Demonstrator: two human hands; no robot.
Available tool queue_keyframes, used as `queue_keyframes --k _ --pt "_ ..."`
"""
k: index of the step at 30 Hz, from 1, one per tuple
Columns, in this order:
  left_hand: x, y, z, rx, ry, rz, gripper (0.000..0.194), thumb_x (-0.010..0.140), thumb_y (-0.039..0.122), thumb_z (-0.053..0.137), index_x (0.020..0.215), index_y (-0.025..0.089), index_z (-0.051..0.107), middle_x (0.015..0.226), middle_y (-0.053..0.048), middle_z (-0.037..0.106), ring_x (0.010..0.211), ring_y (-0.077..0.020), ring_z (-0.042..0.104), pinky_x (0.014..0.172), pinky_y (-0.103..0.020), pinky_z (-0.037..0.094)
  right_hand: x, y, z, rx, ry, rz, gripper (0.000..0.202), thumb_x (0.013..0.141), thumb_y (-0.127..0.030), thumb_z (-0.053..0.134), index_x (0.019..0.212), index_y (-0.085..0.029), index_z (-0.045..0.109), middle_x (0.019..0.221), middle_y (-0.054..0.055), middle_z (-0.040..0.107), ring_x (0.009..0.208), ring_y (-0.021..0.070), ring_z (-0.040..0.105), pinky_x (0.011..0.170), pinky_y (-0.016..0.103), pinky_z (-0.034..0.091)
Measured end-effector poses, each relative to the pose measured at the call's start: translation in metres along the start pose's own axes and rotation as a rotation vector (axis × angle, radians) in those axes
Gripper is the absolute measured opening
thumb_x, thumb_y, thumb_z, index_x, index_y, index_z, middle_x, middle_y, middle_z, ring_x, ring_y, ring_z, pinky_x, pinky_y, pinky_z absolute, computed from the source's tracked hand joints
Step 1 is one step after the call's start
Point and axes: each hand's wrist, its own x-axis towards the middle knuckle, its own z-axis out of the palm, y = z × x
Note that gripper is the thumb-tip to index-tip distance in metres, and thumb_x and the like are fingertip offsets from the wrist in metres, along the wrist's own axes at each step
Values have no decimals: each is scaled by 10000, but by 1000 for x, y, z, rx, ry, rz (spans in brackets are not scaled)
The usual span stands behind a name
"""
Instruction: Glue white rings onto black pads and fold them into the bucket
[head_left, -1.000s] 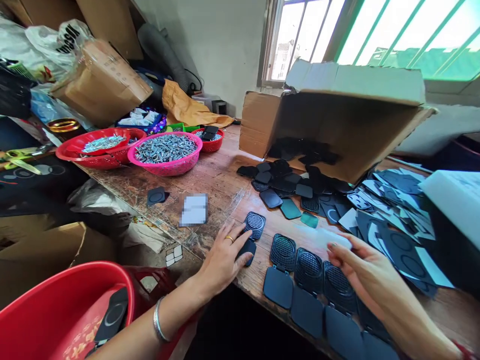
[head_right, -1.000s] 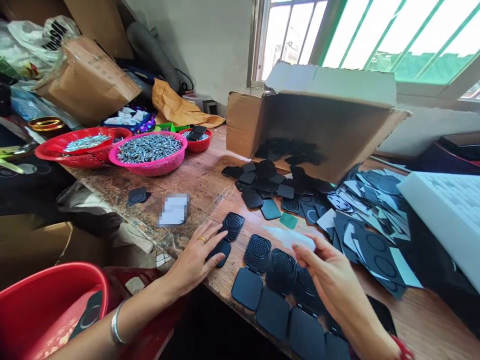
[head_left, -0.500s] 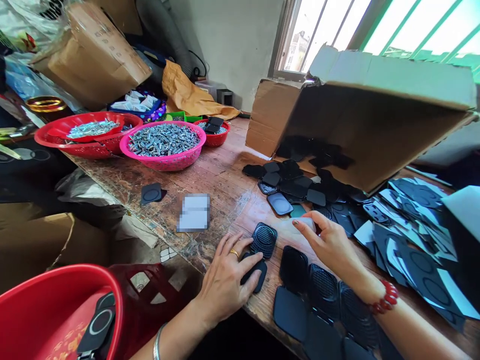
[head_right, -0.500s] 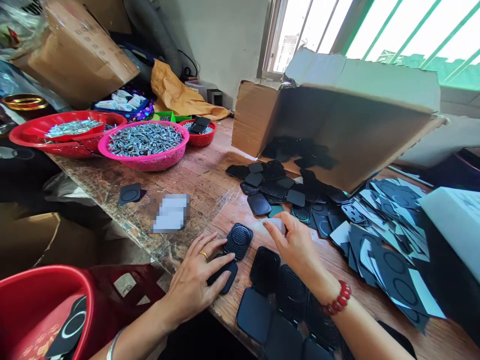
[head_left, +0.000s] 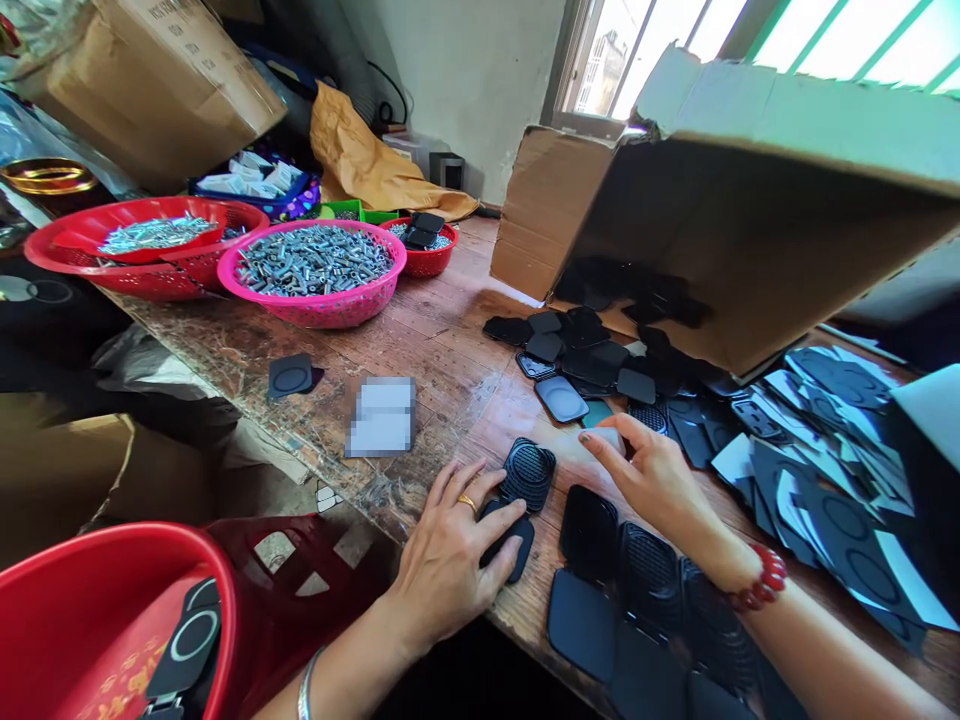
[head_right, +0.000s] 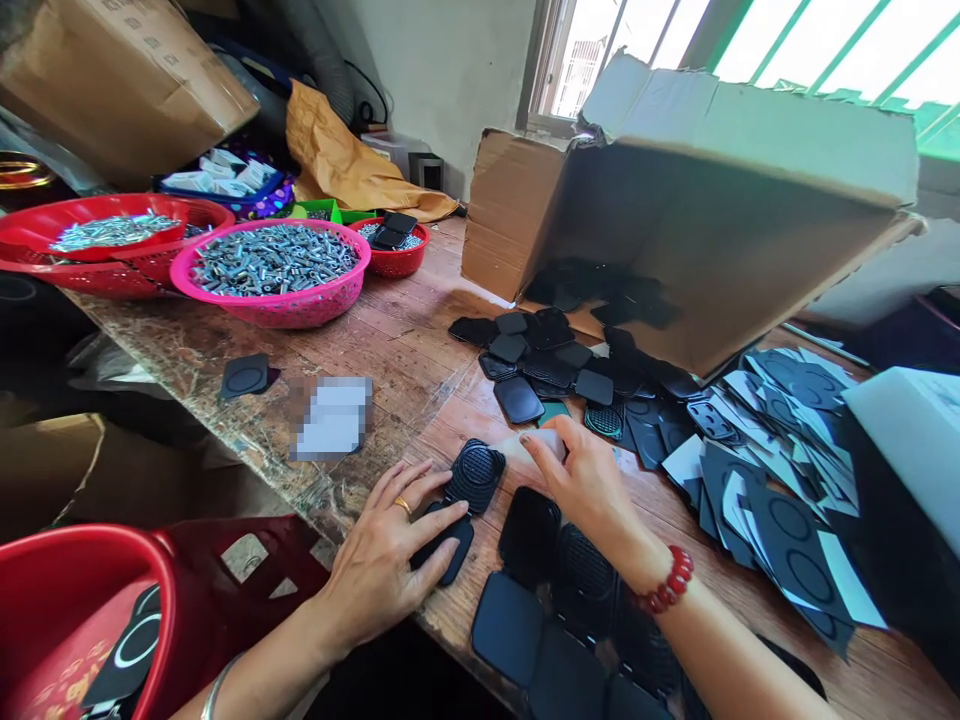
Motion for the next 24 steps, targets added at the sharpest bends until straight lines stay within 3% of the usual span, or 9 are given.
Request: queue_keyframes --k 13,18,24 --pt "-1 0 1 1 -6 -2 322 876 280 612 1187 288 690 1316 -92 603 1299 -312 480 1107 -613 354 -4 -2 -14 -91 -32 -104 356 898 -488 508 747 -194 639 595 1 559 518 141 445 531 274 326" --pt "-1 0 1 -5 7 -7 318 868 284 624 1178 287 695 1314 -88 604 1296 -311 478 1110 -603 354 -10 -9 -20 -122 -82 -133 330 909 -462 510 771 -189 635 649 22 585 560 154 479 551 273 337" --pt "0 -1 1 -4 8 -9 312 876 294 619 1178 291 694 1318 -88 601 1300 -317 473 1103 -613 356 -10 -25 -19 -105 -124 -188 336 909 -467 511 723 -205 608 578 8 570 494 140 466 508 265 327"
